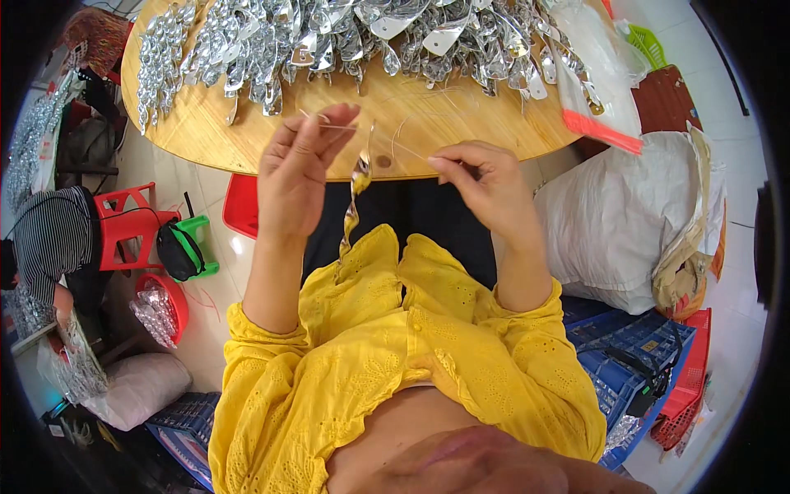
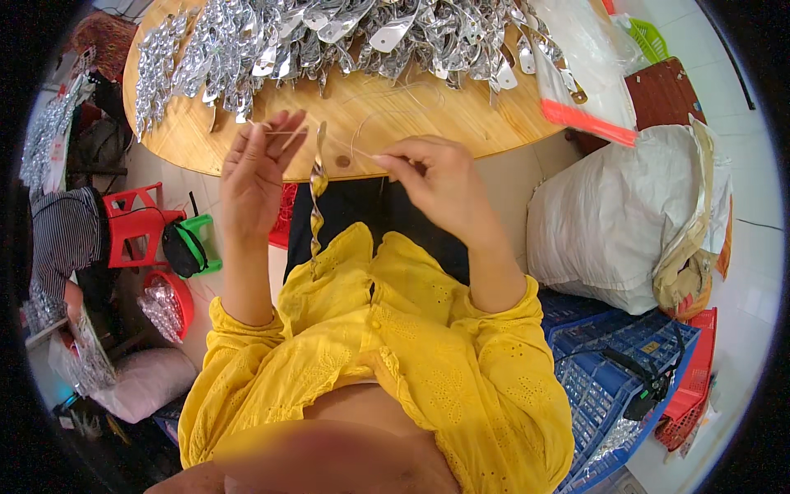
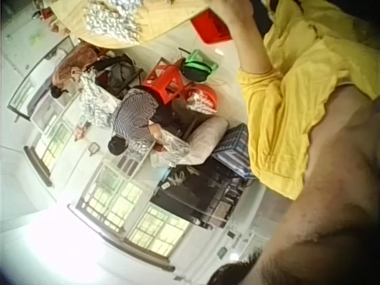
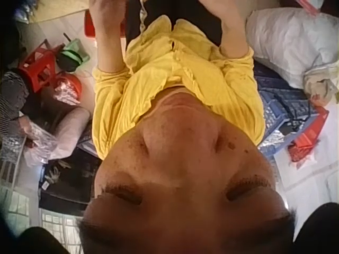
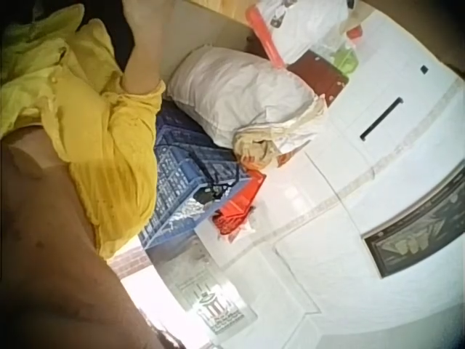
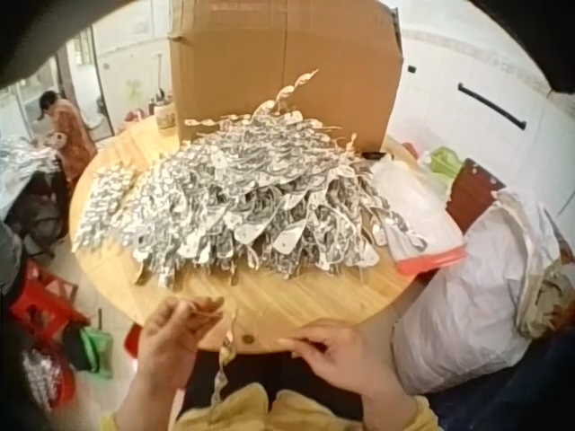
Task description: Assembling small silver foil-wrapped toy components onto a string at a workshop table.
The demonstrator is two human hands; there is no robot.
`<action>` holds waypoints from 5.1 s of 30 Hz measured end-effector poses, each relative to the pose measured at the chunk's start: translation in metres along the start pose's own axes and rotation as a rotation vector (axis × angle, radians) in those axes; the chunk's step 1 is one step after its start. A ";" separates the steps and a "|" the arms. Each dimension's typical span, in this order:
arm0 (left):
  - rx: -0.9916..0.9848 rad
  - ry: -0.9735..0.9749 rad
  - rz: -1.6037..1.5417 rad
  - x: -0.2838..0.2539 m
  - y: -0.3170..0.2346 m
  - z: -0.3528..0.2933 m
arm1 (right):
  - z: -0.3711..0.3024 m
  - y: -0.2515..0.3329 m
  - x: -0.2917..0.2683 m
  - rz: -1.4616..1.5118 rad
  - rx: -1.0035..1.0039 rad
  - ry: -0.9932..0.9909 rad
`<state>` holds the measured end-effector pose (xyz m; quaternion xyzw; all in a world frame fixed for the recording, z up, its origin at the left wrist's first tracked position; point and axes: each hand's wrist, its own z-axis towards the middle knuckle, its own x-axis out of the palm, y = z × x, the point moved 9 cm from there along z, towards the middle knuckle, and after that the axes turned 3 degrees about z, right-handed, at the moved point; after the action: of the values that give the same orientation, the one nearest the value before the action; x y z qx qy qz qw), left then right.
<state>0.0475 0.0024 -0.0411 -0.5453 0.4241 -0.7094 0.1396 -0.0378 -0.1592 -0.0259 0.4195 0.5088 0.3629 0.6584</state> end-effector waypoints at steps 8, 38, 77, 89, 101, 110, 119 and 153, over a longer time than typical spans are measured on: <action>0.258 0.230 0.580 0.070 0.000 0.007 | 0.013 0.075 -0.008 -0.320 -0.524 -0.150; 0.162 0.080 0.621 0.040 0.003 0.018 | 0.023 0.046 -0.049 0.648 -0.363 -0.251; -0.175 0.185 -0.090 0.042 0.017 0.023 | 0.030 0.035 -0.043 0.328 -0.450 -0.325; 0.859 0.275 1.249 0.097 -0.024 -0.023 | 0.013 0.023 0.000 0.927 -0.017 -0.152; 0.089 0.223 0.482 0.057 0.013 -0.004 | -0.004 0.027 0.000 0.266 -0.135 -0.157; -0.009 0.178 0.517 0.049 0.021 -0.004 | -0.008 0.019 0.045 0.746 -0.106 0.078; -0.262 0.507 0.615 0.055 0.027 -0.010 | -0.013 0.037 0.024 -0.137 -0.486 -0.018; -0.439 0.532 -0.030 0.045 0.030 -0.047 | -0.019 0.025 0.029 0.139 -0.162 0.176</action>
<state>-0.0192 -0.0242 -0.0358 -0.3642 0.5803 -0.7205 -0.1071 -0.0517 -0.1199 -0.0161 0.3659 0.5034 0.4831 0.6159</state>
